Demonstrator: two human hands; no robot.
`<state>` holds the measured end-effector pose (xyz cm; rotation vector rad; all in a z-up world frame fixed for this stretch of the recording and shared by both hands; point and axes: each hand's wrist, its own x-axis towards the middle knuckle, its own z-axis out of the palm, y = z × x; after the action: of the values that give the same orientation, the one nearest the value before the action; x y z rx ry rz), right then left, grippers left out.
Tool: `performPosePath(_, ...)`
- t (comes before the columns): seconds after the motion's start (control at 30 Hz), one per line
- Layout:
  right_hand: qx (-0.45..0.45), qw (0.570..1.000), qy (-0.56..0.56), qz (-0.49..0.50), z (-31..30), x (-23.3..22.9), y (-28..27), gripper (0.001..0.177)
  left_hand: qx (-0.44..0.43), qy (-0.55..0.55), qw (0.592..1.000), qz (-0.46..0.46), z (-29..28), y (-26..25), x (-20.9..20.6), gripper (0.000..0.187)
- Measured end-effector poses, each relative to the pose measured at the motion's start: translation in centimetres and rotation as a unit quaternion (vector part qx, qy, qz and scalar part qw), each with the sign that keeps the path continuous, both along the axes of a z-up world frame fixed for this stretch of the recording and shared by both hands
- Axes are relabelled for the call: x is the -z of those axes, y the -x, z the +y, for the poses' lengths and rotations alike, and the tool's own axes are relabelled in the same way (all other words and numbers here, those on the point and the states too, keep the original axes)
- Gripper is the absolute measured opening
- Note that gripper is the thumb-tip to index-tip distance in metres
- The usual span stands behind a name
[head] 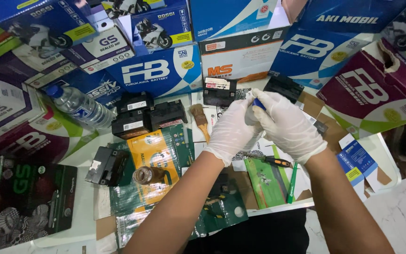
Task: Servicing motorcycle batteries by filling them with liquid using a syringe and cleaning the casing
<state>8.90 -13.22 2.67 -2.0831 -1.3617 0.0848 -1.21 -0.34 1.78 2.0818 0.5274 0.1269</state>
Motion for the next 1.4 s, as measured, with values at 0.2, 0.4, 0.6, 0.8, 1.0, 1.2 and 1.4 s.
performPosePath(0.2,0.12,0.964,0.146,-0.187,0.4,-2.8,0.4,0.05,0.009,0.023,0.999,-0.035,0.8,0.6,-0.8,0.061)
performPosePath(0.4,0.166,0.971,0.12,-0.121,1.1,-1.7,0.5,0.053,-0.01,-0.054,0.996,-0.073,0.1,0.4,0.6,0.062)
performPosePath(0.6,0.028,1.0,-0.007,-0.002,-0.2,-2.7,1.9,0.042,0.001,0.037,0.999,-0.002,0.3,0.8,-2.0,0.054)
performPosePath(0.8,0.177,0.982,0.066,0.008,0.6,-1.4,0.6,0.052,0.013,0.061,0.995,-0.076,0.9,1.5,-2.8,0.054)
performPosePath(1.0,0.284,0.955,0.048,0.067,1.4,0.2,1.9,0.05,-0.021,-0.032,0.998,-0.04,0.2,0.4,-0.3,0.067)
performPosePath(1.2,0.336,0.938,-0.073,-0.038,2.0,3.1,2.6,0.047,-0.017,-0.018,0.998,0.061,0.5,-0.3,0.4,0.059)
performPosePath(1.4,0.339,0.936,-0.094,-0.009,2.4,3.0,3.0,0.044,-0.013,0.006,0.998,0.067,0.6,0.0,-0.3,0.061)
